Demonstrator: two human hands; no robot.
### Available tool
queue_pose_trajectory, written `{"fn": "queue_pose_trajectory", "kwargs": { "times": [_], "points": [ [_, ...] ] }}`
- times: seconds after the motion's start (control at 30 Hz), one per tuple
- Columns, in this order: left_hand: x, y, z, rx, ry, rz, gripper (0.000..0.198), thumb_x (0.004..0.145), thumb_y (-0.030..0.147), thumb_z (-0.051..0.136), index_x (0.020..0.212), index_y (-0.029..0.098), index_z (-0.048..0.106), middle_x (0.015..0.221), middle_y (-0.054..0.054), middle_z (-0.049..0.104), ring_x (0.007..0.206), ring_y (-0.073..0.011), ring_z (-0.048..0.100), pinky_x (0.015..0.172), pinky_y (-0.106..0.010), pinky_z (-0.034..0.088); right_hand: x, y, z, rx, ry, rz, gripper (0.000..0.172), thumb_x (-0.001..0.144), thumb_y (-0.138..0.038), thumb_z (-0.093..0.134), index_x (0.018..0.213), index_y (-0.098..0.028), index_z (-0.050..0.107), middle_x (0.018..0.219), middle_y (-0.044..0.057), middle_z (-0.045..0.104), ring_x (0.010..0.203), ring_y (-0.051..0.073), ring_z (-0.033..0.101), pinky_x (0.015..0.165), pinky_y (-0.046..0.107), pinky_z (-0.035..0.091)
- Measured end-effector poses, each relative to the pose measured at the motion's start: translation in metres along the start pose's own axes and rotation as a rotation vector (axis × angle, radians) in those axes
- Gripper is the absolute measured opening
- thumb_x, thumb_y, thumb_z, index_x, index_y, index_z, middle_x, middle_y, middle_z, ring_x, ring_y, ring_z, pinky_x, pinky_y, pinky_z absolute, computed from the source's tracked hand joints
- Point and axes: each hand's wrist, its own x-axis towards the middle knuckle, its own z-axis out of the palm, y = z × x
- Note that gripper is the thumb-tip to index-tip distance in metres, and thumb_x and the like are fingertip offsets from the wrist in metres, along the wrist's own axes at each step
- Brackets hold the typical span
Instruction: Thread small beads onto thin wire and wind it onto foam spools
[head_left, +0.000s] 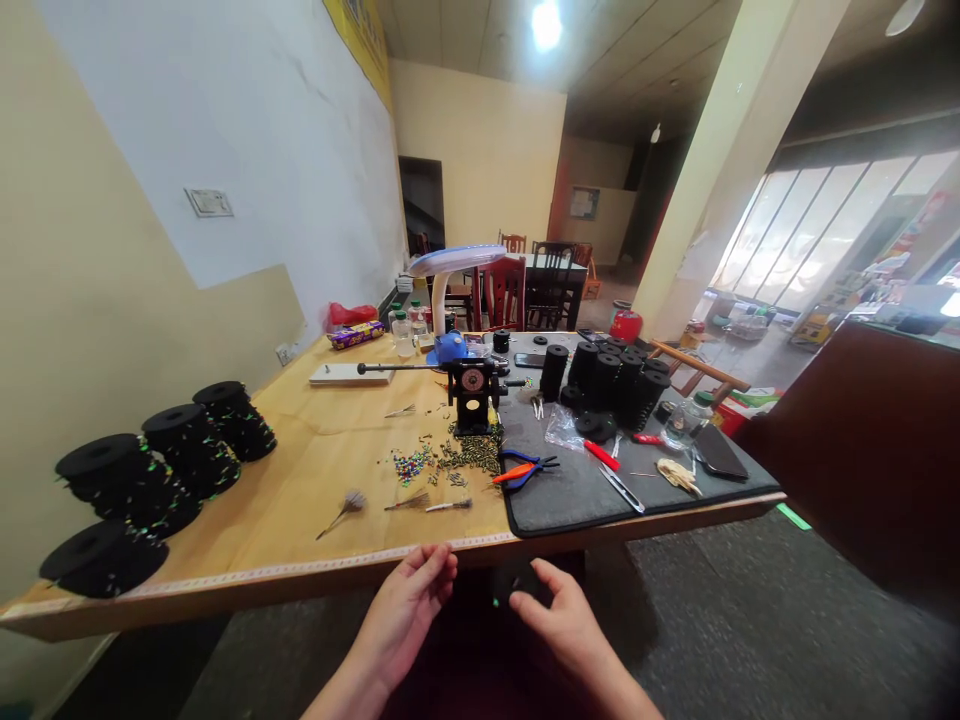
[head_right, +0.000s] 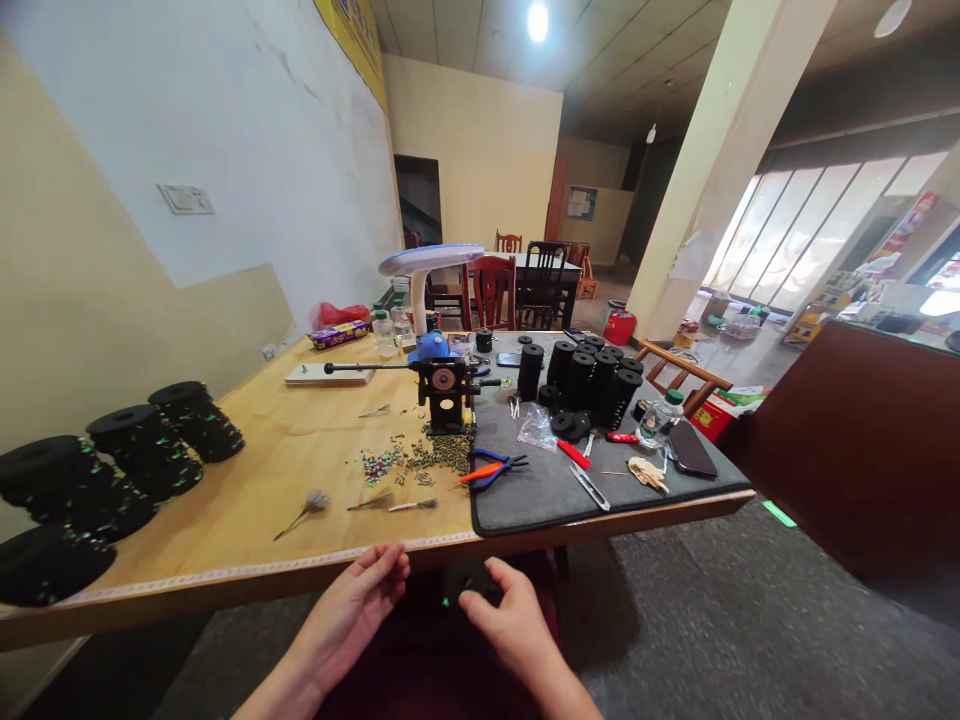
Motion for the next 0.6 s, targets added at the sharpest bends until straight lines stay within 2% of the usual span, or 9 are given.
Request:
{"fn": "queue_pose_trajectory", "kwargs": {
  "times": [0.1,0.2,0.3,0.47,0.53,0.6],
  "points": [
    [-0.003,0.005,-0.01,-0.12,0.128,0.008,0.01,0.082,0.004,0.056,0.084,0.013,0.06,0.073,-0.003,0.063,0.064,-0.01,0.06,0.059,-0.021,0.048,0.009,0.002,-0.016,0.218,0.059,0.08,0.043,0.069,-0.045,0.062,0.093,-0.01,0.062,0.088,0.006,0.062,0.077,0.012,0.053,0.072,0.019,0.041],
    [-0.009,0.005,-0.022,-0.139,0.18,0.023,0.013,0.082,0.001,0.054,0.086,0.013,0.06,0.074,-0.002,0.062,0.063,-0.0094,0.06,0.056,-0.02,0.048,0.024,0.002,-0.035,0.229,0.232,0.137,0.049,0.068,-0.05,0.058,0.096,-0.01,0.06,0.09,0.007,0.063,0.076,0.013,0.055,0.069,0.019,0.042],
    [-0.014,0.004,-0.034,-0.126,0.222,0.044,0.016,0.081,0.0,0.054,0.088,0.013,0.06,0.075,-0.002,0.063,0.063,-0.0093,0.061,0.056,-0.02,0.049,0.045,0.0,-0.06,-0.042,0.337,0.11,0.052,0.069,-0.053,0.05,0.097,-0.01,0.06,0.093,0.007,0.064,0.08,0.014,0.057,0.071,0.02,0.044],
    [-0.026,0.008,-0.048,-0.125,0.275,0.097,0.014,0.079,0.001,0.058,0.087,0.012,0.062,0.075,-0.002,0.062,0.065,-0.009,0.06,0.057,-0.02,0.048,0.08,-0.004,-0.097,-0.234,0.41,0.115,0.048,0.065,-0.051,0.057,0.091,-0.011,0.061,0.083,0.008,0.064,0.077,0.017,0.056,0.067,0.023,0.039],
    [-0.031,0.009,-0.049,-0.108,0.281,0.108,0.01,0.076,0.004,0.064,0.084,0.012,0.063,0.074,-0.002,0.062,0.064,-0.009,0.058,0.057,-0.019,0.046,0.087,-0.005,-0.104,-0.545,0.457,0.161,0.046,0.07,-0.051,0.054,0.097,-0.014,0.061,0.088,0.008,0.063,0.081,0.018,0.057,0.069,0.024,0.038],
    [-0.036,0.009,-0.047,-0.093,0.268,0.117,0.014,0.069,0.01,0.073,0.08,0.011,0.064,0.071,-0.002,0.062,0.063,-0.0088,0.056,0.055,-0.017,0.044,0.087,-0.007,-0.104,-0.761,0.513,0.106,0.045,0.076,-0.049,0.051,0.104,-0.015,0.059,0.1,0.01,0.062,0.09,0.021,0.057,0.073,0.027,0.039]
  ]
}}
